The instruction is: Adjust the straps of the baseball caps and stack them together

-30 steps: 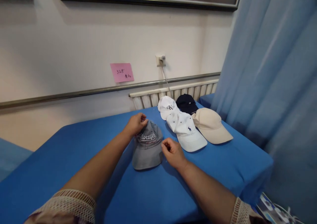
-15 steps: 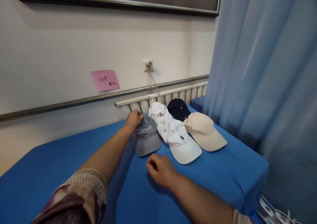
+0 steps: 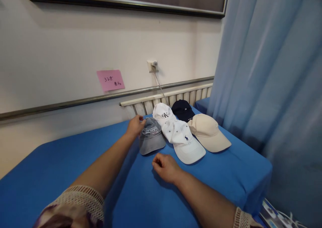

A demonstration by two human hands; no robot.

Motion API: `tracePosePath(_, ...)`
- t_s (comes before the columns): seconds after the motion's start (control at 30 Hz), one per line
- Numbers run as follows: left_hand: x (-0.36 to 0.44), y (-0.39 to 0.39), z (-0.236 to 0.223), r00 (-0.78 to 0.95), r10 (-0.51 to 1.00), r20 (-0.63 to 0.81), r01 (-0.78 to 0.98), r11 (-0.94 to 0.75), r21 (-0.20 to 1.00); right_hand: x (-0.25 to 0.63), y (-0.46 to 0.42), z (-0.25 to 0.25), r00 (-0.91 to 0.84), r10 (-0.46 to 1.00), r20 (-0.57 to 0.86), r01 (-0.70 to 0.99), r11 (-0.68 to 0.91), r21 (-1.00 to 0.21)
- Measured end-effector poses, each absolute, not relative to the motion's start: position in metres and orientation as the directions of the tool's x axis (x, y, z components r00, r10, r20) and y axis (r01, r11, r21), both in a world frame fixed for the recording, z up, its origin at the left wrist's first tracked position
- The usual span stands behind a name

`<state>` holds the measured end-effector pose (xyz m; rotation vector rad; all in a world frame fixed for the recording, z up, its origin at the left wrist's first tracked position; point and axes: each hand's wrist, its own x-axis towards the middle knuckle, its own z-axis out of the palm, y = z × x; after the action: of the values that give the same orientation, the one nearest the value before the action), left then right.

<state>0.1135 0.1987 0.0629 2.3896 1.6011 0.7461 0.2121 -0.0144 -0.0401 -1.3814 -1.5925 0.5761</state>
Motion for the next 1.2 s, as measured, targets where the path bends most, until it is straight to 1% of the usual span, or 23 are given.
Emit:
tracePosePath(0.07, 0.095, 0.172, 0.056, 0.292, 0.903, 0.315, 0.79, -0.413, 0.452, 0.213, -0.014, -0.042, 0.06, 0.945, 0.321, 0.509, 0.248, -0.825)
tracePosePath(0.17, 0.057, 0.12, 0.033, 0.306, 0.903, 0.301, 0.733, -0.425, 0.531, 0.212, -0.014, -0.047, 0.055, 0.951, 0.303, 0.496, 0.238, -0.835)
tracePosePath(0.2, 0.044, 0.101, 0.023, 0.299, 0.915, 0.272, 0.655, -0.403, 0.639, 0.211, -0.015, -0.048, 0.05, 0.953, 0.3, 0.493, 0.238, -0.837)
tracePosePath(0.23, 0.03, 0.082, 0.013, 0.277, 0.93, 0.241, 0.589, -0.363, 0.722, 0.21, -0.015, -0.05, 0.043, 0.954, 0.296, 0.492, 0.238, -0.837)
tracePosePath(0.27, 0.017, 0.064, 0.003, 0.262, 0.945, 0.196, 0.562, -0.315, 0.765, 0.209, -0.016, -0.052, 0.033, 0.956, 0.291, 0.495, 0.237, -0.836)
tracePosePath(0.33, -0.005, 0.034, -0.014, 0.243, 0.962, 0.122, 0.565, -0.243, 0.789, 0.206, -0.017, -0.056, 0.005, 0.962, 0.274, 0.506, 0.234, -0.83)
tracePosePath(0.43, -0.025, 0.005, -0.025, 0.278, 0.959, 0.059, 0.575, -0.215, 0.789, 0.204, -0.02, -0.061, -0.039, 0.964, 0.264, 0.523, 0.245, -0.816)
tracePosePath(0.53, -0.029, -0.006, -0.025, 0.319, 0.945, 0.073, 0.582, -0.256, 0.772, 0.205, -0.022, -0.063, -0.037, 0.964, 0.264, 0.513, 0.245, -0.823)
tracePosePath(0.67, -0.024, -0.007, -0.022, 0.405, 0.91, 0.09, 0.606, -0.34, 0.719, 0.207, -0.025, -0.066, -0.03, 0.968, 0.247, 0.489, 0.23, -0.841)
tracePosePath(0.77, -0.023, -0.009, -0.022, 0.419, 0.903, 0.097, 0.609, -0.359, 0.707, 0.206, -0.027, -0.07, -0.025, 0.973, 0.229, 0.484, 0.212, -0.849)
tracePosePath(0.9, -0.027, -0.009, -0.016, 0.394, 0.915, 0.087, 0.598, -0.327, 0.731, 0.206, -0.026, -0.069, 0.022, 0.978, 0.207, 0.439, 0.176, -0.881)
tracePosePath(0.97, -0.029, -0.007, -0.002, 0.385, 0.92, 0.077, 0.607, -0.316, 0.729, 0.208, -0.025, -0.061, 0.046, 0.972, 0.232, 0.38, 0.197, -0.904)
tracePosePath(1.07, -0.029, -0.008, 0.035, 0.38, 0.921, 0.082, 0.661, -0.333, 0.673, 0.215, -0.028, -0.033, 0.11, 0.944, 0.311, 0.274, 0.272, -0.922)
tracePosePath(1.13, -0.027, -0.016, 0.067, 0.356, 0.923, 0.144, 0.697, -0.365, 0.617, 0.22, -0.034, -0.007, 0.152, 0.911, 0.384, 0.243, 0.342, -0.908)
tracePosePath(1.2, -0.024, -0.029, 0.097, 0.323, 0.909, 0.265, 0.711, -0.418, 0.565, 0.224, -0.044, 0.02, 0.204, 0.843, 0.497, 0.265, 0.442, -0.857)
